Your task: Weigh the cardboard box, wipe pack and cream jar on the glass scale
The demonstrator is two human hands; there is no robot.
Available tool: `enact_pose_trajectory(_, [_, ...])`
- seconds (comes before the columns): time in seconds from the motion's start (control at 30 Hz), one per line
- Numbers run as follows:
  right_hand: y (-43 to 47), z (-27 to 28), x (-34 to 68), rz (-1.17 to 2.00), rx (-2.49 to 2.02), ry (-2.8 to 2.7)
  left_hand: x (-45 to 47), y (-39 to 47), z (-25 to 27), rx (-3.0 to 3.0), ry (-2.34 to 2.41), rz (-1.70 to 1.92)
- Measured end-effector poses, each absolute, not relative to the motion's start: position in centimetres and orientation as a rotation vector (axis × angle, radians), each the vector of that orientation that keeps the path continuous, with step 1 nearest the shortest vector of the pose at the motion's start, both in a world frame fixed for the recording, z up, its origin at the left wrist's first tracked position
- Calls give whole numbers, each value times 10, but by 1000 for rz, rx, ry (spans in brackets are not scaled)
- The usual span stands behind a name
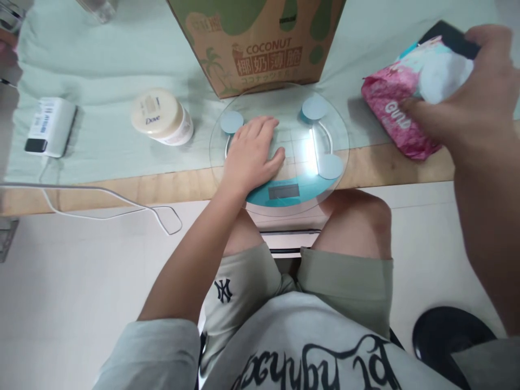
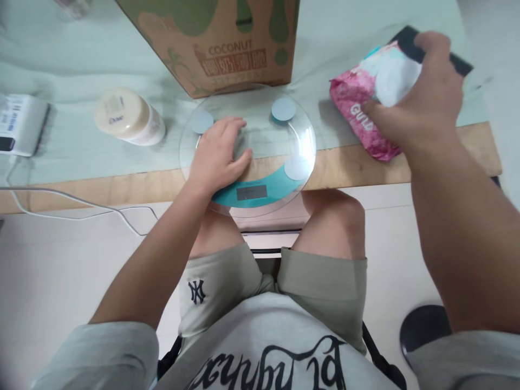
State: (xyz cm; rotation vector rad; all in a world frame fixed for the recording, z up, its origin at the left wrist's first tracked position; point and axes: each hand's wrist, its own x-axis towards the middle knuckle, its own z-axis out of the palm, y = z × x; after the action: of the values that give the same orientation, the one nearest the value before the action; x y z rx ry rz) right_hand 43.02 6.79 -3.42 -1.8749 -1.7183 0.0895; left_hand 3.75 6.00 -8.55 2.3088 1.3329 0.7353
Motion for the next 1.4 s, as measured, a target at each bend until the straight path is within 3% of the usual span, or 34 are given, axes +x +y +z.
enact_pose_trajectory(0.1, [46,0,387,27,-1974,-1609,30,67,-93,2164,1268,967])
enact_pose_trajectory(0.23, [31,28,317,14,-1387,-2051,8,82,-109,1937,1151,1328])
enact_pose_trajectory(0.43, [47,17,237,340,-1473,-2516,-6,90,-113,1877,1182,1414])
enact_pose_trajectory(0.57, [52,-1,243,359,-1345,-2340,11,75,-91,2029,1149,1383])
enact_pose_trajectory(0.77, [50,-30,252,455,-1437,-2151,21,57,-62,2235,1236,1045])
enact_pose_trajectory(1.4, [50,-55,250,368,-1333,-2045,18,62,-72,2239,1171,1148])
